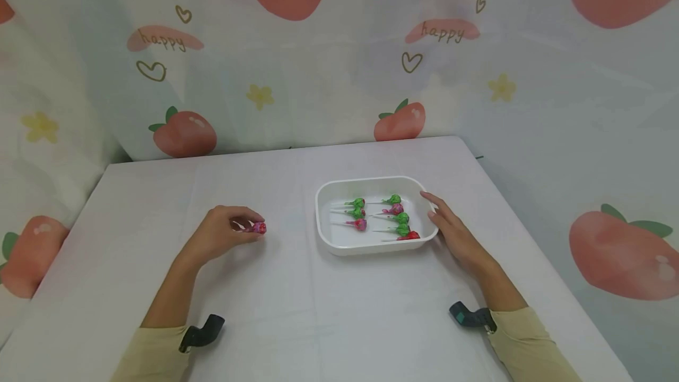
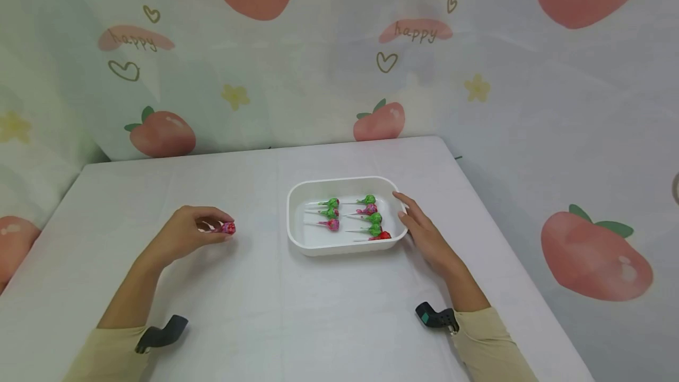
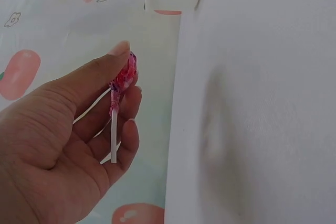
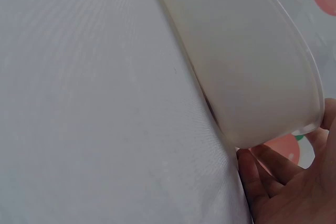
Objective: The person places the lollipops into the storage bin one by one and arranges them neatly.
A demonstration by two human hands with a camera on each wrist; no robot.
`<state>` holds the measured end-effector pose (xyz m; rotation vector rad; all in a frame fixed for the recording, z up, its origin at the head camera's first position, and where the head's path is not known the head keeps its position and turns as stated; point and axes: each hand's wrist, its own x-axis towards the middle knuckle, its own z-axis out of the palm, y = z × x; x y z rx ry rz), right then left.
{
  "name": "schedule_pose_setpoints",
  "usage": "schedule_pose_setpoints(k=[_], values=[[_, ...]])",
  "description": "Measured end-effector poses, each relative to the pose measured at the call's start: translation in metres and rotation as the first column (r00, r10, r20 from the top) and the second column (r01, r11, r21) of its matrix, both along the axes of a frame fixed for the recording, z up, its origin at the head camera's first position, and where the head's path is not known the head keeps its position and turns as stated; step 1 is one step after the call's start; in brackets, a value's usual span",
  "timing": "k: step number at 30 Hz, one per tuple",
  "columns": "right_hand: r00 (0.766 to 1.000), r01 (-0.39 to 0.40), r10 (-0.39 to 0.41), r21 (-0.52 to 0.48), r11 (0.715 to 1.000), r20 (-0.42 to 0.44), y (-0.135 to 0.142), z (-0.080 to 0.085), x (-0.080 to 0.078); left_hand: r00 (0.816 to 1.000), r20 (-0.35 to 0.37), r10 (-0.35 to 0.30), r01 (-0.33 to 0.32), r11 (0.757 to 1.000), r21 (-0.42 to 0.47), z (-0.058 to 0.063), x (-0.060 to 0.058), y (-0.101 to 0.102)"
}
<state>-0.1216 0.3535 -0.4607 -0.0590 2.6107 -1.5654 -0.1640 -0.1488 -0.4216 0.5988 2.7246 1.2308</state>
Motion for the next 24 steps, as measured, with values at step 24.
schedule_pose_setpoints(k=[24], values=[[1.000,-0.004,0.004,0.015,1.000,-0.005,-0.002,0.004,0.003,0.996,-0.044,-0.081,0.086,0.988,0.127,0.012,-0.017,0.071]])
